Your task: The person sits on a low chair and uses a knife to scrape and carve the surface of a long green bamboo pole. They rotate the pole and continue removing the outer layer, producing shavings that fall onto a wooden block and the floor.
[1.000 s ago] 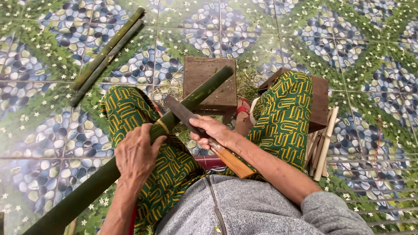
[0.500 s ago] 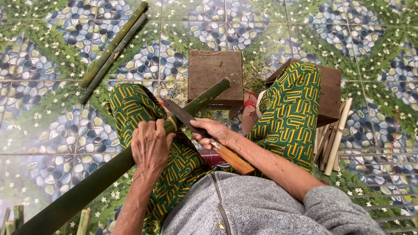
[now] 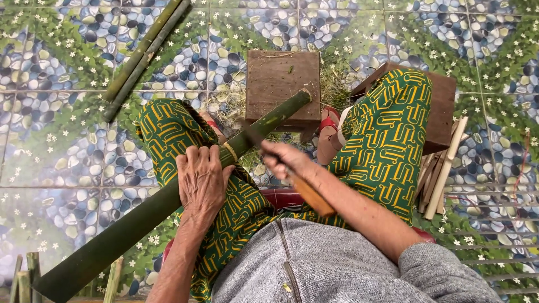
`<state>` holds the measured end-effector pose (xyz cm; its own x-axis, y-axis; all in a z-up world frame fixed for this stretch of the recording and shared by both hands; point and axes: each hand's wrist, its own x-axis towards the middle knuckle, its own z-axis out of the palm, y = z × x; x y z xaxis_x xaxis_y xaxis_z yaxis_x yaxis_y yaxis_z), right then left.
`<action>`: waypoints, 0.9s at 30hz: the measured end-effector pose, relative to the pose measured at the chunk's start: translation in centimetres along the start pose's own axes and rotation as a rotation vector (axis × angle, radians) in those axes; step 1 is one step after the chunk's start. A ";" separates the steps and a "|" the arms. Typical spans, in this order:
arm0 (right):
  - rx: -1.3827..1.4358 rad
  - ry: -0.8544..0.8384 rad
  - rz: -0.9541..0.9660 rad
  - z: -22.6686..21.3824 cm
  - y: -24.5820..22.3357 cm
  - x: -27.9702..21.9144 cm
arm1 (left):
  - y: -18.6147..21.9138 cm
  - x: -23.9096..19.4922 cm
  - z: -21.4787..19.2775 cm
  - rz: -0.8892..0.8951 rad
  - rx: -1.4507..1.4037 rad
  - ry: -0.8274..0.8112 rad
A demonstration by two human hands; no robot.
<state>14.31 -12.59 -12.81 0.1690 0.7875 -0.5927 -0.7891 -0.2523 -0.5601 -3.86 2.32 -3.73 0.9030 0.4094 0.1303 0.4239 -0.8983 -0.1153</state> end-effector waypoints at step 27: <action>-0.027 -0.031 -0.049 -2.5 -1.0 2.6 | 0.0 -0.1 -0.8 -0.011 -0.068 -0.045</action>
<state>16.99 -11.72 -15.24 0.1882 0.8164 -0.5460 -0.7642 -0.2275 -0.6035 -3.99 2.21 -2.95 0.9011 0.4249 0.0863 0.4297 -0.9017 -0.0472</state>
